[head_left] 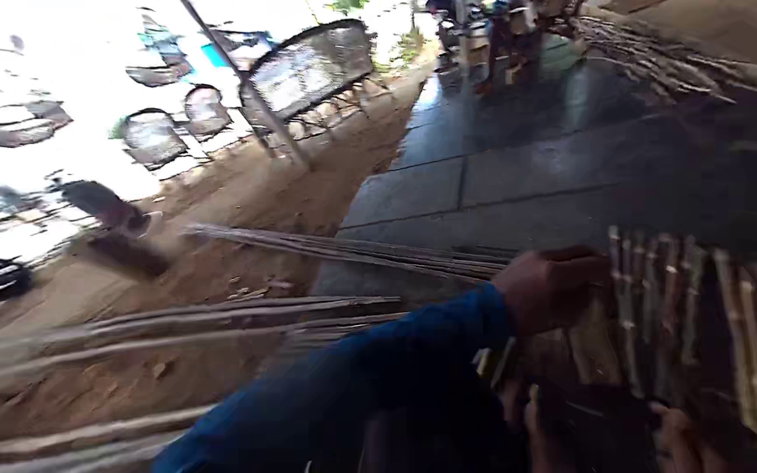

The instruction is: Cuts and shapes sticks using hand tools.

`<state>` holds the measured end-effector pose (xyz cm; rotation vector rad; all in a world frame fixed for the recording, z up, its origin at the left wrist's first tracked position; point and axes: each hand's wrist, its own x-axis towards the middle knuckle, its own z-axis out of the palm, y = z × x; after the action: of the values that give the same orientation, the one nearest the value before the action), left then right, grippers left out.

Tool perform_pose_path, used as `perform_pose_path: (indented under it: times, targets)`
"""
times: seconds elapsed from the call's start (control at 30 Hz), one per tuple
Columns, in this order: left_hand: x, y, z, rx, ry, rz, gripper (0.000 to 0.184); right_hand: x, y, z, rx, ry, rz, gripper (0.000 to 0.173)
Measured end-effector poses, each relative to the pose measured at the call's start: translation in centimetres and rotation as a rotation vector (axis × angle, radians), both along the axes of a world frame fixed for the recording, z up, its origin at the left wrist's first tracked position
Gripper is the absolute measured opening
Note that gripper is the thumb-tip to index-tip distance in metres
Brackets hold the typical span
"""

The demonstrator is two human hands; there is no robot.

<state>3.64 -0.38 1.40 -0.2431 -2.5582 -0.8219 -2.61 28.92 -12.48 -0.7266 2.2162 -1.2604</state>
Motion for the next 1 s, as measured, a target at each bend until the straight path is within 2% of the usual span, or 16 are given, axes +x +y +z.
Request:
perform_pose_path:
  times: [0.07, 0.13, 0.17, 0.2, 0.27, 0.33, 0.4, 0.43, 0.53, 0.57, 0.63, 0.73, 0.83, 0.93, 1.0]
  targets:
    - [0.1, 0.4, -0.7, -0.010, -0.015, -0.055, 0.014, 1.5, -0.8, -3.8, -0.131, -0.074, -0.111, 0.051]
    - [-0.2, 1.1, -1.2, -0.077, -0.029, -0.080, 0.014, 2.6, -2.3, -7.8, -0.057, -0.139, -0.176, 0.057]
    - [-0.2, 1.5, -1.2, -0.117, -0.014, -0.072, 0.014, 2.5, -2.9, -8.4, 0.018, -0.174, -0.154, 0.060]
    - [0.0, 1.9, -1.2, -0.146, 0.001, -0.067, 0.013, 2.7, -3.3, -7.7, 0.063, -0.163, -0.110, 0.062]
    - [-0.1, 2.4, -1.4, -0.194, 0.033, -0.085, 0.013, 3.0, -4.3, -5.6, -0.028, -0.019, -0.063, 0.062]
    - [1.0, 3.5, -2.4, -0.193, 0.029, -0.112, 0.013, 3.5, -4.4, -6.1, 0.026, 0.065, -0.032, 0.059]
    - [1.7, 3.9, -3.1, -0.208, 0.043, -0.146, 0.014, 2.5, -4.0, -7.5, 0.180, -0.102, 0.006, 0.060]
    - [1.7, 3.8, -3.3, -0.221, 0.055, -0.170, 0.016, 2.0, -4.0, -7.8, 0.163, -0.118, 0.006, 0.061]
    - [1.3, 3.0, -3.7, -0.249, 0.072, -0.191, 0.019, 2.0, -4.9, -7.6, 0.017, 0.067, -0.027, 0.058]
    - [2.1, 3.3, -3.8, -0.247, 0.058, -0.183, 0.019, 2.9, -4.4, -8.0, 0.059, 0.013, -0.015, 0.055]
    - [1.8, 3.7, -3.9, -0.233, 0.059, -0.166, 0.019, 2.1, -3.6, -8.4, 0.092, -0.135, 0.005, 0.062]
    - [0.6, 3.2, -4.3, -0.220, 0.081, -0.164, 0.018, 1.4, -4.8, -8.3, -0.107, 0.093, -0.038, 0.061]
    - [1.2, 3.9, -4.4, -0.199, 0.081, -0.178, 0.019, 2.4, -4.1, -10.2, -0.029, -0.078, -0.038, 0.064]
    - [0.1, 3.4, -4.5, -0.201, 0.088, -0.191, 0.018, 1.2, -4.8, -9.0, -0.102, 0.075, -0.039, 0.061]
    - [1.1, 3.8, -4.5, -0.197, 0.064, -0.198, 0.018, 2.5, -4.3, -9.6, 0.008, -0.088, -0.031, 0.057]
